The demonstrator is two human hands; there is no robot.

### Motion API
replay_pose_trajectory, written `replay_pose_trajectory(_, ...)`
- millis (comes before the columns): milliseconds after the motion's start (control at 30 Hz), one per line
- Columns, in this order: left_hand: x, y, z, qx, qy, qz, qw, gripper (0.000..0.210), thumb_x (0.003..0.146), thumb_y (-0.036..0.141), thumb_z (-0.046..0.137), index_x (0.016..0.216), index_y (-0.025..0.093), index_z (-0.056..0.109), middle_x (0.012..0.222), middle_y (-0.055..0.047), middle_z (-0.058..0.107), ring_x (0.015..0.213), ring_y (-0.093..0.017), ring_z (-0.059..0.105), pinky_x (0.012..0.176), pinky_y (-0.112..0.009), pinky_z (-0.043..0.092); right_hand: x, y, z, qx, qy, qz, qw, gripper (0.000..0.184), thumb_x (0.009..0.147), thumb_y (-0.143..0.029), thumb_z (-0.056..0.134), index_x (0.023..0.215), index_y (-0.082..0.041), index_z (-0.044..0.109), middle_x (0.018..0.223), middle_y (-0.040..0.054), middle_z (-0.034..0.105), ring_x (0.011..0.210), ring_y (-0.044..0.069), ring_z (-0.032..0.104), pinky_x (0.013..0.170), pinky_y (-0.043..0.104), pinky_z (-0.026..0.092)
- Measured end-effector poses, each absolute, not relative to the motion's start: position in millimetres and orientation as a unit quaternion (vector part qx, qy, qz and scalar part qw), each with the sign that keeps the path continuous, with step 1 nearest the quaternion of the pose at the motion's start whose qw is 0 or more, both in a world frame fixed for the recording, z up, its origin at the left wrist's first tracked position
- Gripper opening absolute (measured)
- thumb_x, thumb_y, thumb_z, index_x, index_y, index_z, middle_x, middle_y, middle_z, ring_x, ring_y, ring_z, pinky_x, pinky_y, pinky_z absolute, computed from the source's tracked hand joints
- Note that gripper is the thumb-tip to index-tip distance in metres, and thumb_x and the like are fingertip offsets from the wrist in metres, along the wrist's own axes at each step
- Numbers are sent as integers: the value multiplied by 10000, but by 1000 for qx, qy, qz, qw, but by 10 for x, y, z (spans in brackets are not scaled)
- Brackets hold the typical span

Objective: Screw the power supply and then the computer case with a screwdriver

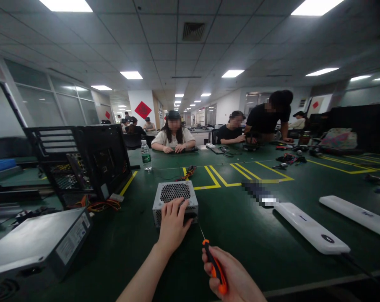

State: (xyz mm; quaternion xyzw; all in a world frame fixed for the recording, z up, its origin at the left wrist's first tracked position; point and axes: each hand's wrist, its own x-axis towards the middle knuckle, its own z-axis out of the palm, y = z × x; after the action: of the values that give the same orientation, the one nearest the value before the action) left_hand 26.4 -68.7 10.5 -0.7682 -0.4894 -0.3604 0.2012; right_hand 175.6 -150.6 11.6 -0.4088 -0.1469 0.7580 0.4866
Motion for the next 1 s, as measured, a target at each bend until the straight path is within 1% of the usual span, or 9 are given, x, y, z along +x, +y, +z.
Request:
replay_pose_trajectory(133, 265, -687, 93, -767, -487, -363, 207, 475, 700, 230, 584, 1156, 199, 455, 1170, -97, 484, 1085, -245, 407, 908, -434, 302, 1764, -1507, 115, -393, -146, 761, 495, 101, 761, -216, 538, 749, -115, 536, 594, 12, 552, 418, 27, 470, 313, 90, 259)
replay_pose_trajectory(300, 260, -681, 79, -770, -488, -359, 199, 479, 705, 225, 579, 1164, 196, 445, 1186, -90, 475, 1107, -241, 388, 935, -433, 276, 1759, -1515, 104, -432, -211, 698, 530, 129, 657, -121, 640, 728, -120, 533, 512, -20, 526, 374, 19, 409, 287, 88, 215)
replay_pose_trajectory(400, 256, -685, 86, -771, -485, -361, 199, 484, 700, 222, 583, 1164, 203, 444, 1181, -90, 476, 1099, -241, 394, 926, -432, 286, 1760, -1506, 110, -430, -180, 710, 527, 69, 704, -128, 601, 696, -105, 536, 541, -2, 540, 401, 20, 434, 320, 91, 289)
replay_pose_trajectory(500, 254, -690, 95, -769, -488, -362, 200, 495, 689, 226, 597, 1160, 210, 446, 1178, -89, 477, 1092, -244, 398, 916, -432, 297, 1758, -1493, 115, -420, -116, 751, 496, 97, 769, -184, 544, 777, -90, 562, 659, 37, 580, 469, 39, 497, 370, 115, 373)
replay_pose_trajectory(600, 252, -686, 88, -770, -489, -359, 197, 490, 691, 232, 596, 1157, 210, 447, 1186, -88, 471, 1098, -243, 391, 915, -426, 296, 1744, -1493, 94, -399, -92, 784, 467, 159, 806, -215, 503, 858, -82, 573, 649, 33, 568, 466, 41, 495, 363, 118, 369)
replay_pose_trajectory(767, 248, -679, 68, -775, -490, -349, 192, 481, 708, 253, 580, 1165, 204, 438, 1192, -91, 468, 1108, -241, 381, 931, -425, 276, 1721, -1524, 24, -378, -146, 755, 516, 72, 759, -147, 559, 780, -81, 576, 673, 60, 586, 470, 36, 467, 327, 106, 306)
replay_pose_trajectory(867, 245, -689, 75, -777, -493, -343, 190, 477, 713, 254, 575, 1167, 206, 437, 1205, -90, 461, 1118, -245, 374, 936, -424, 271, 1724, -1538, 38, -378, -155, 738, 537, 57, 696, -38, 589, 733, -76, 568, 682, 64, 591, 506, 39, 486, 344, 95, 324)
replay_pose_trajectory(933, 241, -697, 84, -779, -491, -341, 189, 477, 714, 259, 573, 1167, 204, 436, 1208, -93, 459, 1124, -245, 371, 935, -421, 273, 1728, -1539, 86, -382, -107, 751, 528, 23, 732, -60, 557, 745, -78, 565, 674, 55, 584, 516, 42, 500, 383, 100, 376)
replay_pose_trajectory(1000, 235, -701, 89, -782, -488, -338, 189, 480, 718, 258, 569, 1174, 201, 429, 1208, -95, 460, 1126, -243, 369, 932, -416, 276, 1734, -1537, 144, -382, -65, 772, 505, 80, 784, -126, 508, 779, -73, 567, 677, 49, 576, 507, 44, 505, 411, 122, 420)
